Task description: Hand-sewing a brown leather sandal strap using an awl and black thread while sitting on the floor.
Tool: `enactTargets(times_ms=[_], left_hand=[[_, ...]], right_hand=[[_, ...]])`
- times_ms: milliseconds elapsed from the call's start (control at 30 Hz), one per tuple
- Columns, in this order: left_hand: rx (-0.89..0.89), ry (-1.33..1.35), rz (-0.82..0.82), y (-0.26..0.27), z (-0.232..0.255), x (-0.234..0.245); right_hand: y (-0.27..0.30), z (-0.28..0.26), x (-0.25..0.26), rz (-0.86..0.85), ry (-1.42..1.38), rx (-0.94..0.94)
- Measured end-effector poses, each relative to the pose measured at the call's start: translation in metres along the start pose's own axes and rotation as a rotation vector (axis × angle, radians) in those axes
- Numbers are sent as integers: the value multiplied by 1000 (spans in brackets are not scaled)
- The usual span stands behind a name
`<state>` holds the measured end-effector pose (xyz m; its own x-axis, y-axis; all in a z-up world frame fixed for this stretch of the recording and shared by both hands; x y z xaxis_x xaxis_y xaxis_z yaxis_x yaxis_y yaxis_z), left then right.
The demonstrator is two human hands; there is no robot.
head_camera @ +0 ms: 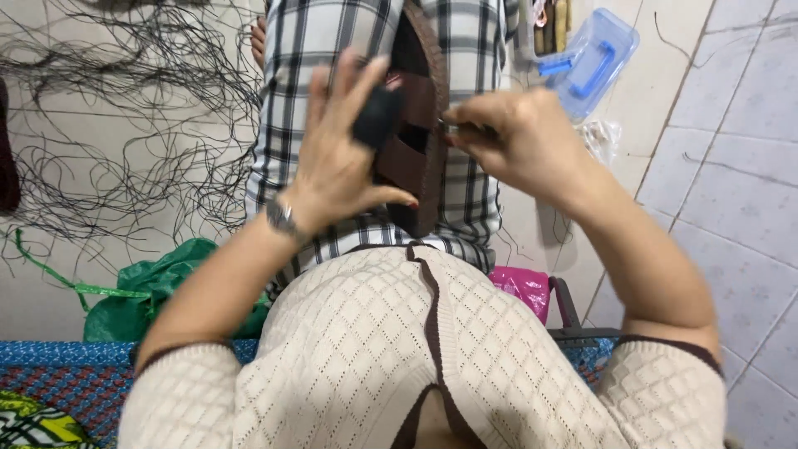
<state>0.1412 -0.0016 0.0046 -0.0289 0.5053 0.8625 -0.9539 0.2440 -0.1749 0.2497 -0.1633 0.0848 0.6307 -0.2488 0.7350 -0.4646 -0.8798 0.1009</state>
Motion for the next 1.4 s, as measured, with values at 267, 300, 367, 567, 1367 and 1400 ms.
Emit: enactTargets(times_ms=[267, 300, 367, 567, 1367, 1400], left_hand=[[567, 1588, 257, 93, -1, 38], [569, 1586, 266, 87, 3, 40], [562, 1722, 44, 73, 21, 32], [937, 1508, 18, 81, 22, 7], [763, 1278, 156, 71, 13, -18], [767, 1277, 157, 70, 12, -16]], right_hand=[[9, -38, -6, 223, 872, 108], [4, -50, -7, 222, 871, 116], [0, -81, -8, 261, 273, 368], [1, -70, -32, 134, -107, 372], [42, -49, 23, -146, 667, -150], [61, -48, 34, -147, 664, -148]])
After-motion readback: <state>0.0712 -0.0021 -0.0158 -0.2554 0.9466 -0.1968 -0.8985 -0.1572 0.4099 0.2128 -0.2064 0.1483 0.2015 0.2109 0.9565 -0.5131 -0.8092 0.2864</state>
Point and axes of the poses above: each hand's wrist, its own y-axis away from the middle knuckle, its own x-axis out of the back of the hand, z = x × y, the point moved 5 cm from there along -y, towards the middle knuckle, and after that the axes turned 3 degrees about x, right-handed, at the moved point
